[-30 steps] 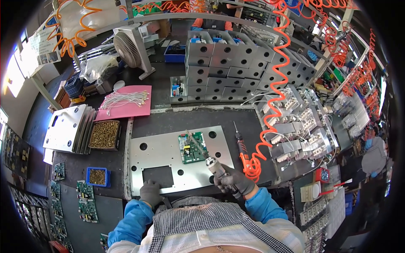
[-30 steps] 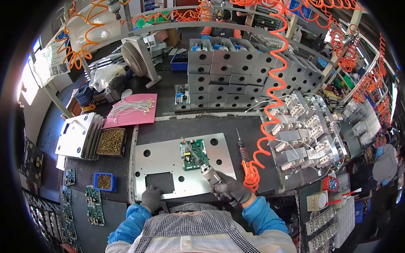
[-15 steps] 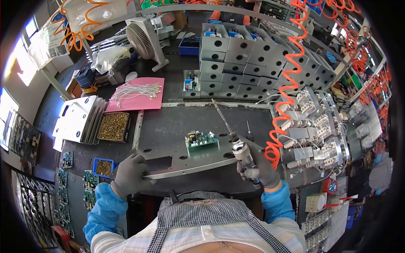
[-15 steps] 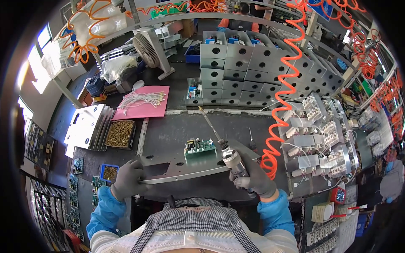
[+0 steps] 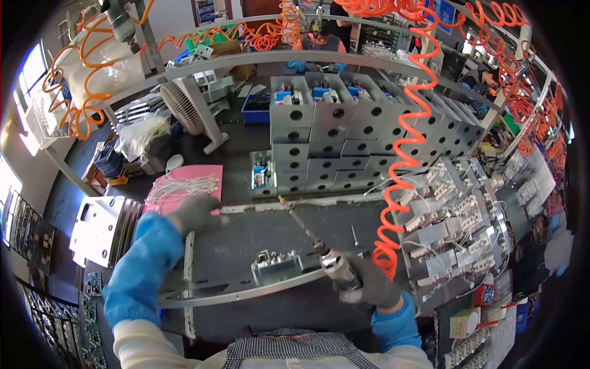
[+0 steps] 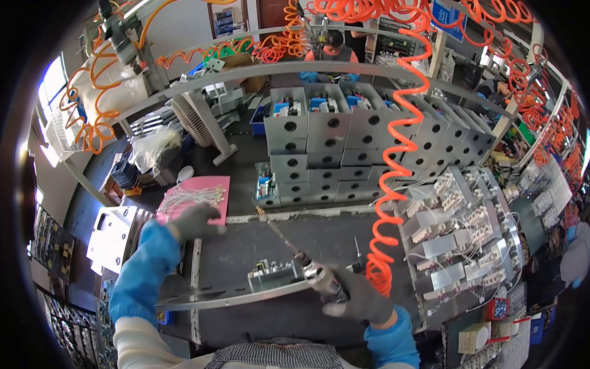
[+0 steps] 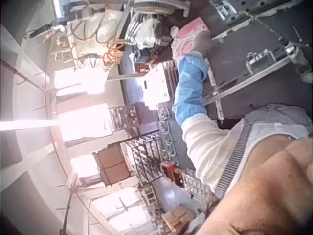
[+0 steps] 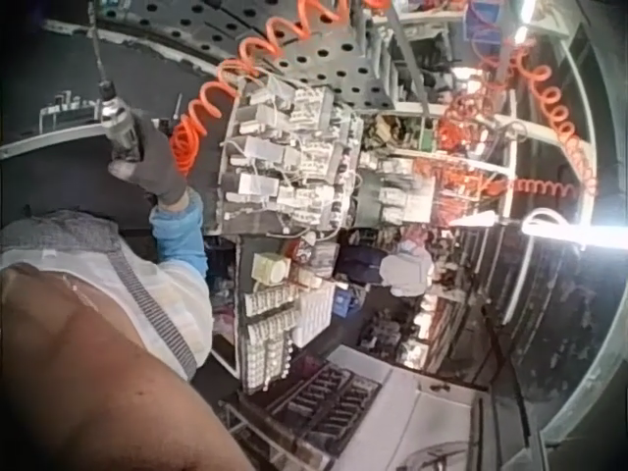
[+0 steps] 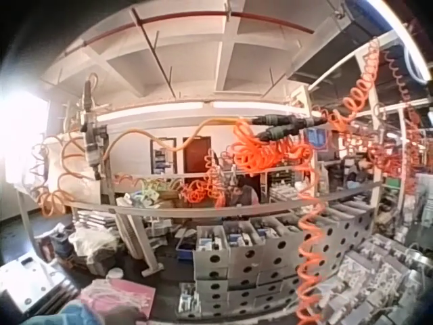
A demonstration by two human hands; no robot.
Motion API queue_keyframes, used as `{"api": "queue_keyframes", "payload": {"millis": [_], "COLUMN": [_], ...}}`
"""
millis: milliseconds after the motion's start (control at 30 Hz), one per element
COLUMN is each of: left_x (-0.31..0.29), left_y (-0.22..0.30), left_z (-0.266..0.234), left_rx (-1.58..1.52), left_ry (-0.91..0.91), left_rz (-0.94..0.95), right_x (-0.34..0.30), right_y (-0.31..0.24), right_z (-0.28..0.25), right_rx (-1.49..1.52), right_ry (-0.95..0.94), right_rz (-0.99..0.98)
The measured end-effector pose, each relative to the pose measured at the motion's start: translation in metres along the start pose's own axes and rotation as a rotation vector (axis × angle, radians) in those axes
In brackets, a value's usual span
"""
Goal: The person assembles electronic components and heatsinks onto a metal chassis plate using an electric or pneumatic screwdriver to secure them with screws.
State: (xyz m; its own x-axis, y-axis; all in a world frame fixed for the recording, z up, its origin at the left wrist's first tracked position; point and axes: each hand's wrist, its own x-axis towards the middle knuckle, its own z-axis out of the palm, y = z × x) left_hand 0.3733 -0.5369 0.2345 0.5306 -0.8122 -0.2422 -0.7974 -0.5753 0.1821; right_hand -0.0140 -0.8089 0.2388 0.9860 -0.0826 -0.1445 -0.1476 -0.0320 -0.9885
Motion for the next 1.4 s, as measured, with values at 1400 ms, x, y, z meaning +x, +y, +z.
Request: {"api": "queue_keyframes", "payload": {"millis": [1400], "left_x": [0.154], "left_y": [-0.02], "left_z": [0.135], "left_rx": [0.449], "left_ry": [-0.333], "left_rz": [-0.032], "right_x": [0.007], "right_y": [0.02], "right_z": [0.019], "right_rx": [0.227], "right_ry": [0.177], "right_rz": [0.038]}}
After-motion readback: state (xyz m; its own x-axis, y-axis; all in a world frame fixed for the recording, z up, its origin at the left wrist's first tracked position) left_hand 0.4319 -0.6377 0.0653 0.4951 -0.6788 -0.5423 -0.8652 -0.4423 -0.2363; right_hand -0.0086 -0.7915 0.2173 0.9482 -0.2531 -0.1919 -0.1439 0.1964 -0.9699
